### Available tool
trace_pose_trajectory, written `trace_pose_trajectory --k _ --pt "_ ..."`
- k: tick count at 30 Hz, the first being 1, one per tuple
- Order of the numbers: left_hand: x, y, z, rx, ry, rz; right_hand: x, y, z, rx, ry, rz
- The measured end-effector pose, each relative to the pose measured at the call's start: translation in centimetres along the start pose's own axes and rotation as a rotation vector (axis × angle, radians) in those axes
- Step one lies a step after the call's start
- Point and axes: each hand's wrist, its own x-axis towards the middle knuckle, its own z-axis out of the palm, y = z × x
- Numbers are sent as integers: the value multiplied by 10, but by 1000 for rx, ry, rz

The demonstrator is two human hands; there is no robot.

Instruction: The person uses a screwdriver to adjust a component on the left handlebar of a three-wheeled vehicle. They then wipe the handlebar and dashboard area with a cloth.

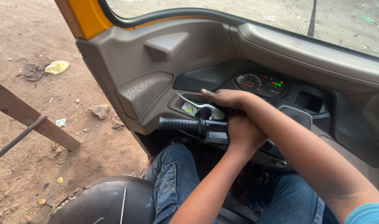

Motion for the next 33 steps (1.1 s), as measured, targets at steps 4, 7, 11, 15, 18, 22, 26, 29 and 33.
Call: trace_pose_trajectory --k 4,7,11,15,18,22,26,29,33 --pt "-8 -6 12 28 -201 -48 -28 -3 -9 -238 119 -353" --pt "-7 -7 15 25 -237 -76 -62 -8 -15 -104 339 -420" --pt "-11 -5 19 -86 -163 -117 -104 -14 7 -305 323 -515" --pt "-10 -5 20 -157 -163 -140 -114 -12 10 -147 382 -607" --pt "-7 -7 16 -39 -447 -200 -113 -10 9 -1 524 -526" --pt "-13 -6 19 -188 -173 -197 -115 -14 24 -354 620 -637" --pt "-16 -7 20 -116 -197 -181 -110 -14 26 -388 436 -564" --pt "-12 -7 18 -113 -98 -105 -98 -6 12 -63 395 -700" --pt "-2 -4 9 23 -343 -140 -98 -1 7 291 562 -550"
